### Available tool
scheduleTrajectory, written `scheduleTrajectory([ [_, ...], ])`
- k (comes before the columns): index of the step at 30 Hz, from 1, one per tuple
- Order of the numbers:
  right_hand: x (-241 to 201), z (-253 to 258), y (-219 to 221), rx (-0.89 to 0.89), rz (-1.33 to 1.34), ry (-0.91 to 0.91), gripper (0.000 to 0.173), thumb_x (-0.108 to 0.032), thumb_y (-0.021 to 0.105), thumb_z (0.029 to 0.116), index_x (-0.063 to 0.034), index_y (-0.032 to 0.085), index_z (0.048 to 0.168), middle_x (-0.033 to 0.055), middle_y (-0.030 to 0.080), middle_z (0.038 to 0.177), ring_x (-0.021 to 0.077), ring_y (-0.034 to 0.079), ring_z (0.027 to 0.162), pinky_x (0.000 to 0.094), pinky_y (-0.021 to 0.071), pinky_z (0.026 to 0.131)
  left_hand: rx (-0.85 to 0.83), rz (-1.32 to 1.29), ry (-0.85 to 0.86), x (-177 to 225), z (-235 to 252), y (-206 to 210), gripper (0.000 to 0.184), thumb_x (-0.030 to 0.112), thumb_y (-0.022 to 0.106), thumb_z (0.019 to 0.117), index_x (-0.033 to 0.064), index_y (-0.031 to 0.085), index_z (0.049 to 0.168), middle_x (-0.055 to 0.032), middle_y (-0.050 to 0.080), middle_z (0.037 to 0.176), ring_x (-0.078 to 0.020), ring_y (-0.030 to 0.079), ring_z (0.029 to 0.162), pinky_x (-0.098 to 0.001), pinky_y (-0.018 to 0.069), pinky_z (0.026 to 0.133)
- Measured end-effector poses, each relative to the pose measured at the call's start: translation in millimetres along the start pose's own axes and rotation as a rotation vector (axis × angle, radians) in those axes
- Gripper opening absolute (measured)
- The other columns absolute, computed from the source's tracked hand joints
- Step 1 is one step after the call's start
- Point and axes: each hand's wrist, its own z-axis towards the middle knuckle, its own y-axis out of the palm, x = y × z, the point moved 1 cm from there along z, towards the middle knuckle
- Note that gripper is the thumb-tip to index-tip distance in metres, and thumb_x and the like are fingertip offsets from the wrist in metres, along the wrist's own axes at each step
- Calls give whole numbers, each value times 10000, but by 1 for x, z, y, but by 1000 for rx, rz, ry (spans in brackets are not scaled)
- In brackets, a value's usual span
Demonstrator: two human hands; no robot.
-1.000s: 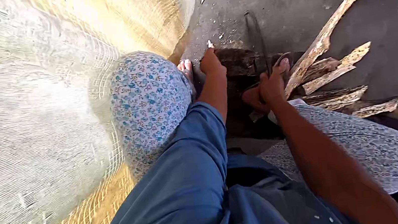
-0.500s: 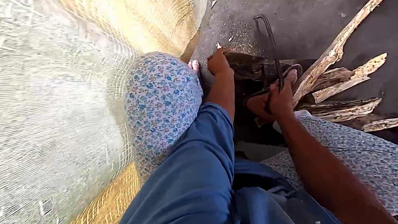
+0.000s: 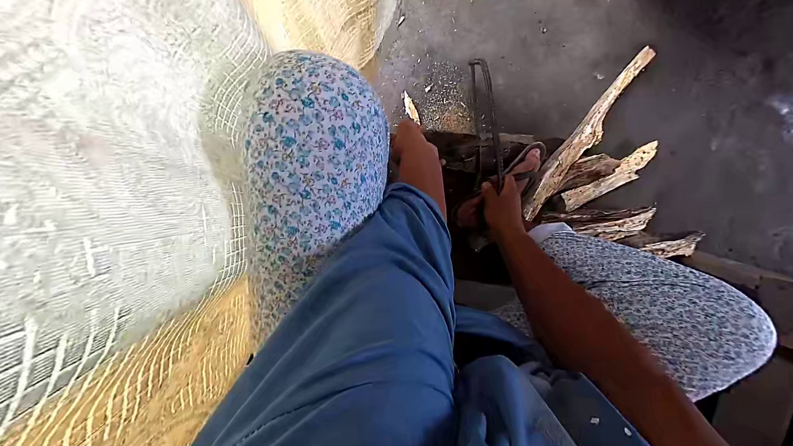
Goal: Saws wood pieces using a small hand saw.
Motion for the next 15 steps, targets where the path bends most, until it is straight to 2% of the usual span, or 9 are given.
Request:
scheduleTrajectory([
  [2,-6,-10,-3,26,32,19,351,-291,444,1122,-46,452,1374,106,626,791,196,602,614,405,540,612,-49,10,15,1,12,3,561,150,590,950,28,432,1474,-228,461,1489,-385,492,1341,-640,495,972],
  [4,-2,-12,-4,25,139,34,336,-256,437,1125,-49,407,1388,90,600,765,170,612,570,367,569,562,-131,-38,31,-6,40,7,608,154,646,924,35,419,1475,-241,457,1467,-412,482,1328,-691,482,947],
  [6,6,-5,-7,25,244,51,354,-223,433,1126,-59,365,1432,109,594,822,197,630,597,393,588,567,-234,-61,44,-9,55,10,643,153,672,898,31,410,1473,-254,482,1444,-423,521,1291,-678,515,913],
  [9,11,5,-17,8,253,25,369,-248,442,1124,-72,375,1441,128,605,911,209,643,636,407,601,600,-336,-116,100,-12,61,13,562,87,650,886,57,478,1421,-230,560,1340,-381,593,1174,-599,551,859],
  [11,6,17,-24,-23,228,22,363,-260,422,1129,-69,405,1436,143,631,927,227,658,645,419,601,605,-345,-172,130,-11,66,15,560,73,638,885,74,482,1422,-221,548,1366,-380,571,1211,-620,533,882],
  [13,1,24,-26,-57,213,61,324,-258,404,1135,-66,402,1397,95,613,823,195,647,587,390,601,561,-326,-219,134,-14,74,7,539,66,624,891,78,490,1413,-223,522,1407,-395,543,1250,-657,515,888],
  [15,-3,29,-29,-97,130,86,336,-258,389,1139,-65,389,1414,81,592,799,180,636,576,380,598,560,-306,-240,105,-18,74,-4,503,67,584,918,90,496,1413,-213,519,1424,-389,543,1254,-645,513,895],
])
